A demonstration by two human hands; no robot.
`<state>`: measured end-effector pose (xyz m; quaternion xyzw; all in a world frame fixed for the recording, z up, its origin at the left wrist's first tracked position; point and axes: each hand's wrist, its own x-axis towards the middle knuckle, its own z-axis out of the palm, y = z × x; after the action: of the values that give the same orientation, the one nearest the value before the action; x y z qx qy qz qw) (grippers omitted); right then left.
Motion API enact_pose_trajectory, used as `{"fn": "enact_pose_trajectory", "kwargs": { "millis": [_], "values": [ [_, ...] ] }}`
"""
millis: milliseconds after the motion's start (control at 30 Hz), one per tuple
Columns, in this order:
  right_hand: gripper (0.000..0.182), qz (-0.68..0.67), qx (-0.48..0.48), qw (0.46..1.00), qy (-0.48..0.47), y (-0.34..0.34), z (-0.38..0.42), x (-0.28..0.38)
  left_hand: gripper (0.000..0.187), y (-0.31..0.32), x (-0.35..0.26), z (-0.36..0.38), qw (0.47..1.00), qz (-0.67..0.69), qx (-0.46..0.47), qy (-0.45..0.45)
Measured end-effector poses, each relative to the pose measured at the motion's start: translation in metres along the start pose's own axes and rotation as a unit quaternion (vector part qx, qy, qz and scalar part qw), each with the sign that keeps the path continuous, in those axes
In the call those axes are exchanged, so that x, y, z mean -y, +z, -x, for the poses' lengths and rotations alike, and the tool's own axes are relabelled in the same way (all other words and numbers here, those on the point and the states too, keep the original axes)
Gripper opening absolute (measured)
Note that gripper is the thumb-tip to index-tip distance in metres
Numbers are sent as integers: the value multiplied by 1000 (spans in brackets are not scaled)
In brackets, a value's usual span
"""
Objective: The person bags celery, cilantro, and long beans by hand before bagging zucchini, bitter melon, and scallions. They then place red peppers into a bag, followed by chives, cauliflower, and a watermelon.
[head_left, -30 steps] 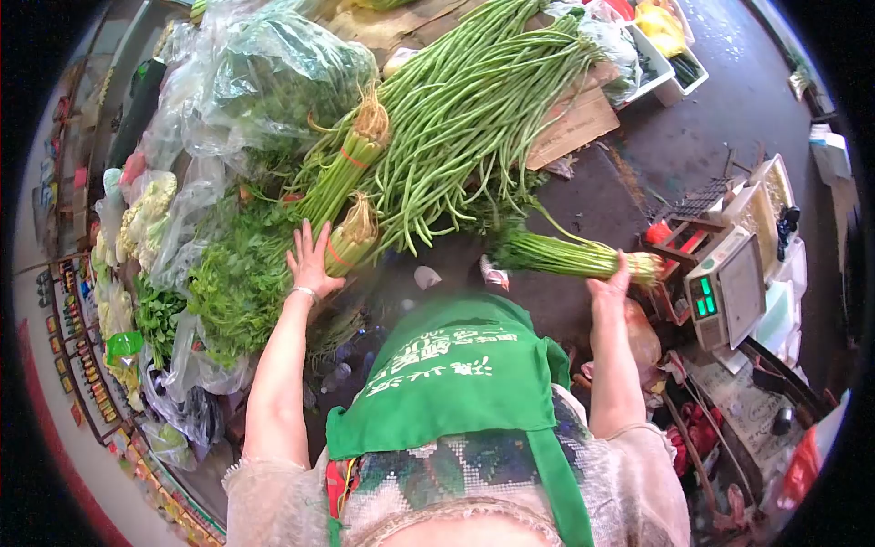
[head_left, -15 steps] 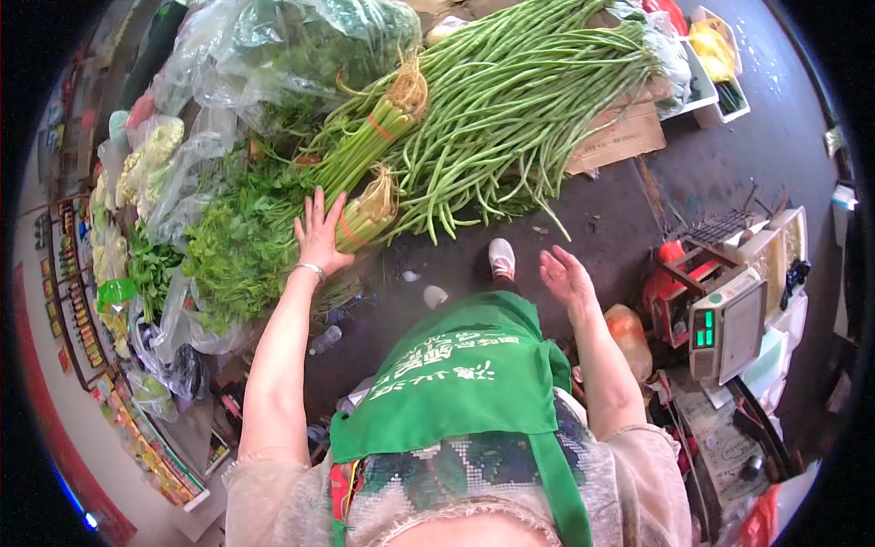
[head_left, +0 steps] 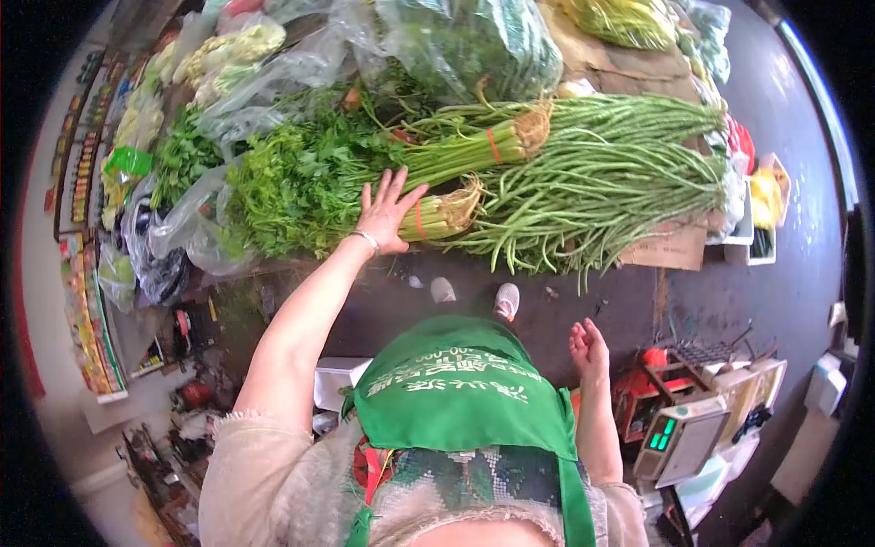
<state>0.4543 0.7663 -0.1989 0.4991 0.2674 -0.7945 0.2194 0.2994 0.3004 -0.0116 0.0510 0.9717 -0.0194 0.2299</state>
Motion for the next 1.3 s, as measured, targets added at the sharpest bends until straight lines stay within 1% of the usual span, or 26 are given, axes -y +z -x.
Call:
{"fn": "enact_pose_trajectory", "kwargs": {
  "millis": [67,100,300,367,400,433,467,500,567,633,667,700,733,767,833,867,900,967,1000,1033,1100,1133,1167,1233,1267,1300],
  "values": [
    [24,50,31,998,-17,18,6,1,121,0,1,1,1000,4,-4,-3],
    [26,84,23,996,-28,31,11,1,121,-1,1,1,1000,3,0,1],
    [26,226,93,966,-79,114,40,1,124,7,5,1,1000,2,-13,5],
    [24,358,127,909,-170,149,49,1,120,10,6,2,999,15,-32,18],
    [21,384,147,888,-206,185,74,3,116,13,7,2,999,16,-41,21],
    [21,388,149,884,-213,209,74,4,113,14,8,3,999,14,-43,22],
    [20,448,186,818,-308,230,73,7,112,12,7,3,999,6,-32,19],
    [19,501,220,737,-397,253,72,10,110,10,7,4,1000,-1,-20,15],
    [24,596,203,586,-510,311,88,17,107,4,6,8,999,27,-21,16],
    [35,668,185,410,-593,363,99,17,104,5,7,11,999,50,-18,14],
    [35,670,190,406,-592,382,92,14,101,10,6,11,999,27,-32,19],
    [41,696,185,341,-605,399,83,13,98,15,6,13,999,5,-44,27],
    [47,718,178,275,-615,413,75,13,90,9,5,19,998,24,-46,42],
    [47,720,178,271,-613,423,67,11,90,9,6,24,998,29,-46,41],
    [60,805,127,180,-550,437,51,6,85,13,5,37,990,46,-100,89],
    [71,835,110,153,-518,441,43,5,83,13,6,45,986,63,-117,102],
    [71,837,110,152,-513,446,41,3,83,13,7,55,986,68,-115,104],
    [77,866,80,109,-482,451,41,0,84,9,8,76,964,111,-185,154],
    [82,853,82,84,-509,452,39,0,84,6,9,85,953,127,-222,163],
    [82,854,81,82,-508,455,38,3,84,6,11,90,952,129,-223,164],
    [85,860,131,104,-482,463,46,9,84,9,16,97,951,215,-136,175],
    [79,846,143,114,-501,466,60,12,85,11,18,99,947,181,-189,189],
    [79,847,141,114,-500,469,77,15,85,13,19,99,946,181,-189,190],
    [70,840,189,197,-470,470,121,22,85,16,18,100,945,187,-187,192],
    [66,866,163,239,-407,474,153,23,85,18,18,100,944,186,-187,199],
    [66,866,155,242,-408,466,164,30,86,19,18,98,949,164,-179,200]
  ]
}}
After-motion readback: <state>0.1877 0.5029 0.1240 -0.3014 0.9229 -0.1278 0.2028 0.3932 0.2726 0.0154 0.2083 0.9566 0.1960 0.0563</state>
